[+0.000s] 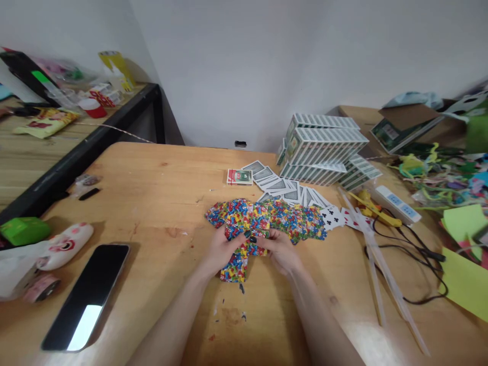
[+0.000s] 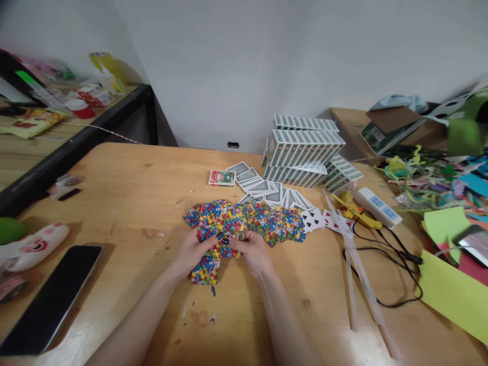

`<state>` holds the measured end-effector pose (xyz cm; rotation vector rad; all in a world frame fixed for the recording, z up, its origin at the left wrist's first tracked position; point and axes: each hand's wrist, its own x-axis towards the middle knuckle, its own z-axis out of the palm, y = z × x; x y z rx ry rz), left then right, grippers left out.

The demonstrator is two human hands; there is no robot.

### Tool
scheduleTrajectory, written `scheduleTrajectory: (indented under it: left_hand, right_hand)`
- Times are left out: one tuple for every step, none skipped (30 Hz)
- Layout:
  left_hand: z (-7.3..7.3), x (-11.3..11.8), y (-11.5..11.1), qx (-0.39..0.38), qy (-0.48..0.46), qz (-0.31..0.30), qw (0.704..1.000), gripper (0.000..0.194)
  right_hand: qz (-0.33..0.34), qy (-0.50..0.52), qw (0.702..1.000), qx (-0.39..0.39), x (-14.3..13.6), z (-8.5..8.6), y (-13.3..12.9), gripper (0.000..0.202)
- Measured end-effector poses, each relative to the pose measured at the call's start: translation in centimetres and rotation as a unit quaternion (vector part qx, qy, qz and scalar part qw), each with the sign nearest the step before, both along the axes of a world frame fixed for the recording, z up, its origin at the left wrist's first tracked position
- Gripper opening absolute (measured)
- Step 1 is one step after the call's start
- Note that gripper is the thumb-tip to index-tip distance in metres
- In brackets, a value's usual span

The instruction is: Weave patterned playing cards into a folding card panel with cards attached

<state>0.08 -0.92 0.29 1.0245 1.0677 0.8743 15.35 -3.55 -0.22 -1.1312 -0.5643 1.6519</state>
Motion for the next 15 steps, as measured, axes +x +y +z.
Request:
scheduleTrajectory:
  left_hand:
    - [-0.04,0.01,0.00,0.003,0.001,0.000,1.000,0.040]
    - [-0.08,0.01,0.00,0.004,0.001,0.001,1.000,0.040]
    - [-0.10,0.02,0.00,0.005,0.001,0.001,1.000,0.039]
    - [-0.13,0.02,0.00,0.006,0.000,0.001,1.000,0.039]
    - [-0.15,0.02,0.00,0.005,-0.001,0.001,1.000,0.038]
    - [-0.17,0.01,-0.01,0.004,-0.002,0.002,1.000,0.038]
    - [-0.20,0.01,-0.02,0.003,-0.004,0.002,1.000,0.038]
    - [-0.22,0.01,-0.04,0.002,-0.006,0.004,1.000,0.038]
    - [-0.23,0.01,-0.05,0.002,-0.007,0.005,1.000,0.038]
    - [-0.24,0.01,-0.07,0.002,-0.008,0.006,1.000,0.038]
    - [-0.24,0.02,-0.09,0.003,-0.010,0.006,1.000,0.038]
    - [-0.23,0.03,-0.11,0.003,-0.010,0.006,1.000,0.038]
    - [-0.20,0.05,-0.13,0.002,-0.011,0.005,1.000,0.037]
    - [-0.16,0.06,-0.13,0.001,-0.011,0.004,1.000,0.037]
    - [-0.10,0.06,-0.13,-0.001,-0.010,0.004,1.000,0.036]
  right_hand:
    - [0.004,0.002,1.000,0.000,0.01,-0.02,0.01,0.015]
    - [0.005,0.002,1.000,-0.001,0.02,-0.04,0.01,0.015]
    - [0.003,0.000,1.000,-0.001,0.02,-0.07,0.02,0.015]
    - [0.000,-0.003,1.000,-0.001,0.01,-0.11,0.02,0.015]
    - [-0.004,-0.007,1.000,0.000,0.00,-0.15,0.02,0.015]
    - [-0.008,-0.010,1.000,0.001,-0.01,-0.21,0.02,0.016]
    - [-0.013,-0.013,1.000,0.003,-0.02,-0.26,0.02,0.016]
    - [-0.017,-0.017,1.000,0.004,-0.03,-0.32,0.01,0.016]
    - [-0.021,-0.020,1.000,0.005,-0.04,-0.38,0.01,0.016]
    - [-0.023,-0.022,0.999,0.004,-0.05,-0.43,0.01,0.017]
    - [-0.025,-0.023,0.999,0.002,-0.05,-0.48,0.00,0.017]
    - [-0.025,-0.023,0.999,-0.001,-0.05,-0.52,0.00,0.018]
    - [-0.026,-0.022,0.999,-0.003,-0.05,-0.54,0.00,0.018]
    - [-0.025,-0.019,0.999,-0.005,-0.04,-0.54,0.00,0.018]
    - [-0.024,-0.016,1.000,-0.006,-0.03,-0.51,0.00,0.018]
